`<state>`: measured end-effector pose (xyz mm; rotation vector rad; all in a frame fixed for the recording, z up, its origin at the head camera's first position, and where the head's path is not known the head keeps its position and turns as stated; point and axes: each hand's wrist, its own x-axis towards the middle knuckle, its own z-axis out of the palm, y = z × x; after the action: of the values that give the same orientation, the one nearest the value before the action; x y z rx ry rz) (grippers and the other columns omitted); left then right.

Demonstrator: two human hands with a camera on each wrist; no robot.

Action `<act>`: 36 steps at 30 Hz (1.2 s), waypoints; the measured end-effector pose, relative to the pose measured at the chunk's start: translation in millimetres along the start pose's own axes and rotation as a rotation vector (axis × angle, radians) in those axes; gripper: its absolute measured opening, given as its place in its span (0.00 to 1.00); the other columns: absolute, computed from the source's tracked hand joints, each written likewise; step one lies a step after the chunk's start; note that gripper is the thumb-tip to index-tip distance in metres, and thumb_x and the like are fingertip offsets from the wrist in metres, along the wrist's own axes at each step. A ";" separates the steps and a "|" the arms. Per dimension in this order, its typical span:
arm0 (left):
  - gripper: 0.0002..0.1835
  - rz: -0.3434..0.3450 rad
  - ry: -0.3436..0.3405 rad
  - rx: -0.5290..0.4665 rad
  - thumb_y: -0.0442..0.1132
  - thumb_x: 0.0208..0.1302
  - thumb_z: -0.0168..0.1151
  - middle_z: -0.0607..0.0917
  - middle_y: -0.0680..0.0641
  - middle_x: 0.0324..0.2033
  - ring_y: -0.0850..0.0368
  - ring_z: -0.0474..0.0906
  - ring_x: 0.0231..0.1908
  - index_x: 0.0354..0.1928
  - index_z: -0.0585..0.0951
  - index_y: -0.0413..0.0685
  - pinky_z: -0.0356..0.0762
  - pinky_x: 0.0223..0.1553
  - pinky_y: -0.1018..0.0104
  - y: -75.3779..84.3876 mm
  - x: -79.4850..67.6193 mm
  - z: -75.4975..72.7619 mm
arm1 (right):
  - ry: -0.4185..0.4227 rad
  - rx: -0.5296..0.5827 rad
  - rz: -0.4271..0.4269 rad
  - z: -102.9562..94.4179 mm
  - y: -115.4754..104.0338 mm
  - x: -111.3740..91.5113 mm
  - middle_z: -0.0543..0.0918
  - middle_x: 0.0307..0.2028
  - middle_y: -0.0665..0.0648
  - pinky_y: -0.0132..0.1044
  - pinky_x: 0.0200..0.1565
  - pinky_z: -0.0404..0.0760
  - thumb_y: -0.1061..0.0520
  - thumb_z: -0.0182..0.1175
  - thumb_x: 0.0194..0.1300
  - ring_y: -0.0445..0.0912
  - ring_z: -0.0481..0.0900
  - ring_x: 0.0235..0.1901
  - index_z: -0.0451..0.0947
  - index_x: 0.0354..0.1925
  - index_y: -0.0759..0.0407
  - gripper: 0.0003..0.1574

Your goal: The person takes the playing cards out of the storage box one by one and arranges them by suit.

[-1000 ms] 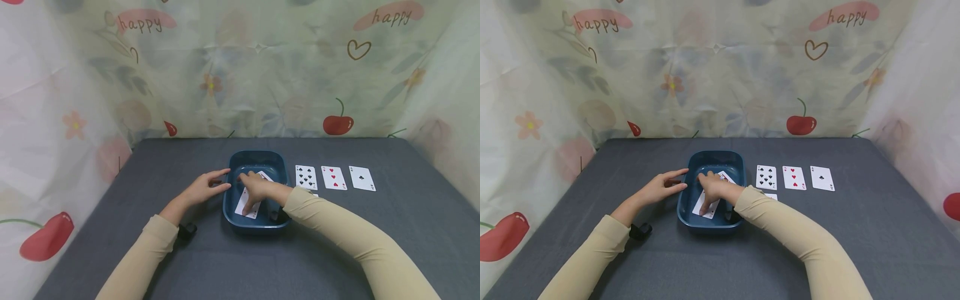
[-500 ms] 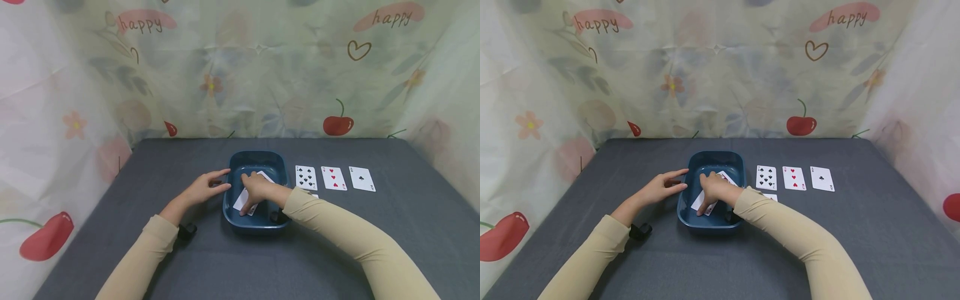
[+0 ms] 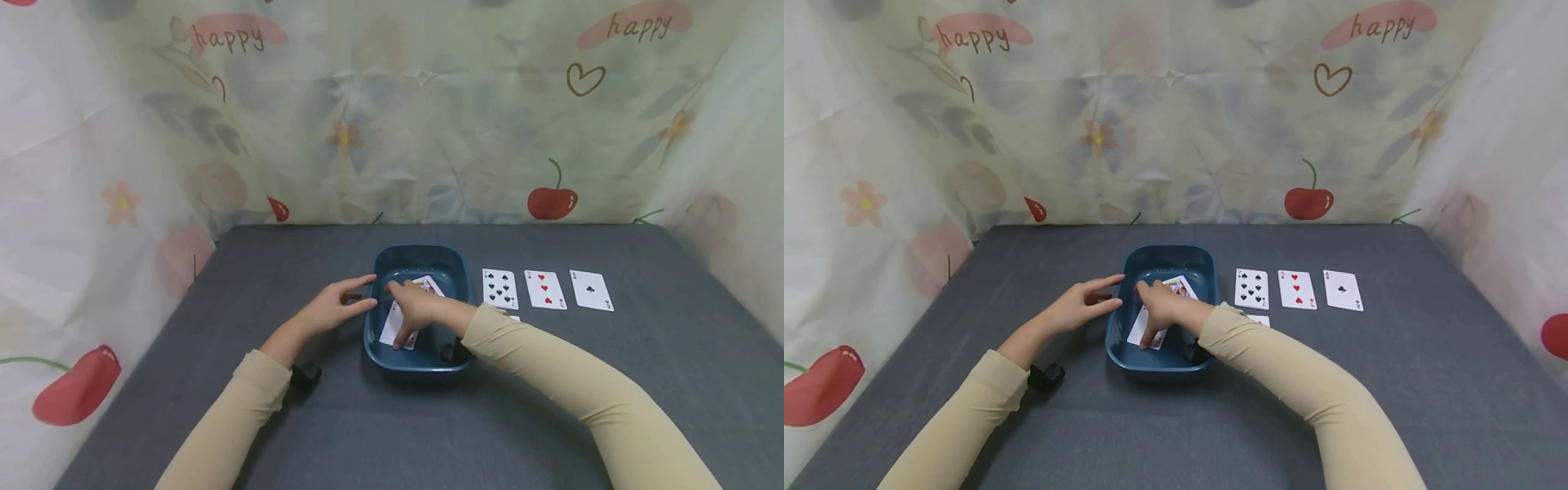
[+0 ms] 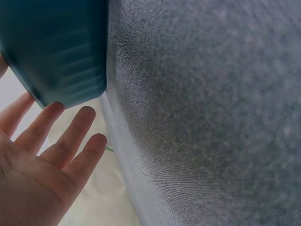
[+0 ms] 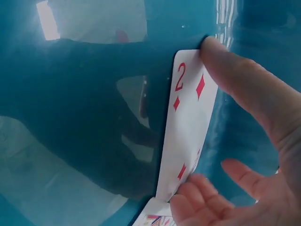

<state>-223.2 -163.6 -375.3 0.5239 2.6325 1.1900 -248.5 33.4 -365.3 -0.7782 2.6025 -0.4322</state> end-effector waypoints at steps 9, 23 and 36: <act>0.32 -0.001 -0.001 -0.003 0.51 0.65 0.56 0.63 0.44 0.69 0.39 0.68 0.63 0.69 0.62 0.57 0.69 0.60 0.44 -0.2 0.3 0.0 | -0.017 0.035 -0.039 -1.5 2.5 0.8 0.68 0.58 0.63 0.46 0.61 0.71 0.52 0.79 0.37 0.50 0.70 0.51 0.57 0.66 0.57 0.61; 0.32 -0.009 -0.005 -0.010 0.52 0.65 0.56 0.63 0.44 0.69 0.39 0.68 0.63 0.70 0.61 0.56 0.70 0.59 0.44 0.6 0.0 -0.9 | -0.053 -0.028 -0.048 -5.1 -1.0 -1.9 0.66 0.62 0.63 0.48 0.64 0.67 0.48 0.78 0.39 0.52 0.69 0.55 0.53 0.68 0.58 0.64; 0.32 -0.002 -0.010 -0.011 0.51 0.66 0.56 0.62 0.43 0.69 0.39 0.68 0.63 0.70 0.61 0.56 0.70 0.60 0.45 1.4 -0.6 -1.0 | -0.057 -0.063 -0.059 -1.7 -2.0 -2.2 0.66 0.61 0.64 0.49 0.59 0.73 0.49 0.74 0.45 0.52 0.71 0.50 0.49 0.71 0.55 0.63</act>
<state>-222.6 -163.7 -373.5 0.5244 2.6164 1.1972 -246.7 33.4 -362.5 -0.8769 2.5570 -0.3411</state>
